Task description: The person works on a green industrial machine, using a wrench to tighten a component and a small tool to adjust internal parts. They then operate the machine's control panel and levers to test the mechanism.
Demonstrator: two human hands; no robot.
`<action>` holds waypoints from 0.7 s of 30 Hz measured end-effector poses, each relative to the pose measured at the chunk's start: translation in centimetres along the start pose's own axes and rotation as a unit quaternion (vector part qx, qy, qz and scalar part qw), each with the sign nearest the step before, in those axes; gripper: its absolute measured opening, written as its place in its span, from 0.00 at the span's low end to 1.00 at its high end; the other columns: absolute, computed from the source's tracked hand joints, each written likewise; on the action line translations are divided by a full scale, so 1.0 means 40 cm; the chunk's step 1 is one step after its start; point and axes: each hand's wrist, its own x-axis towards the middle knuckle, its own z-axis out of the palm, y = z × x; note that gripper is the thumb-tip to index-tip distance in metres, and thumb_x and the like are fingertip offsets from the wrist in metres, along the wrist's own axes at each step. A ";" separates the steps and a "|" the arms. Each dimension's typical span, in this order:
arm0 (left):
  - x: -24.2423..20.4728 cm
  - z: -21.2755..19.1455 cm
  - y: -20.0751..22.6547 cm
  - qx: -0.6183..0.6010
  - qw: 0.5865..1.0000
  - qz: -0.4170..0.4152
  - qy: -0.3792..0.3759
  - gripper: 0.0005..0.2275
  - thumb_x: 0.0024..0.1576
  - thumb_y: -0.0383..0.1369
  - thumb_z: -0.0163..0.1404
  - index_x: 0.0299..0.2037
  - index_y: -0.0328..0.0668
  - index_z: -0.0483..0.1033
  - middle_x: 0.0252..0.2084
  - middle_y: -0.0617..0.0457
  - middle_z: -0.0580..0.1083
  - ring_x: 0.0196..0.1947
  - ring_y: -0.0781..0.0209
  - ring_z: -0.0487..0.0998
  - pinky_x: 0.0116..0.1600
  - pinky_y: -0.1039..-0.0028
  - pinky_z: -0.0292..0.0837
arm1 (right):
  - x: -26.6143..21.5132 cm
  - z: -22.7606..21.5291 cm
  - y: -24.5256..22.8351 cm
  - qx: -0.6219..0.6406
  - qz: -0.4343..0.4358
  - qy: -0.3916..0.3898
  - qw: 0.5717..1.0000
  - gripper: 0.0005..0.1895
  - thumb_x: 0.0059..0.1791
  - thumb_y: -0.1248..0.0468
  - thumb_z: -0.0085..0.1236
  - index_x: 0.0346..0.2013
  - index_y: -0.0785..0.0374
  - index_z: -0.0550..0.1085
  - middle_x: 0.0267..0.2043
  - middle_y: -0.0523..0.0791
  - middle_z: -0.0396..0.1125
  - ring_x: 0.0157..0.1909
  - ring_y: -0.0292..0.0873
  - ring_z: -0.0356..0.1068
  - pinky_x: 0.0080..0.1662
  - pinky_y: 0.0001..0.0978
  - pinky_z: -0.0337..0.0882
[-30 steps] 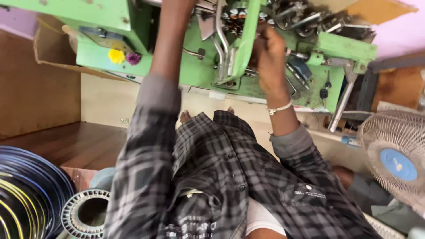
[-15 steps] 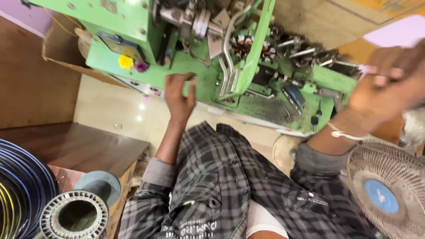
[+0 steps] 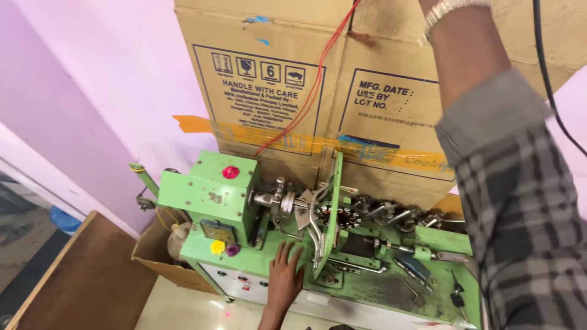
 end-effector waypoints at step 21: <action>-0.009 -0.137 -0.291 -0.188 0.893 -0.211 0.349 0.37 0.56 0.25 0.55 0.76 0.46 0.51 0.74 0.39 0.59 0.74 0.39 0.61 0.75 0.61 0.57 | -0.772 -0.010 0.380 -0.283 0.208 -0.107 0.930 0.16 0.66 0.56 0.51 0.43 0.66 0.73 0.38 0.42 0.64 0.36 0.37 0.59 0.39 0.29 0.59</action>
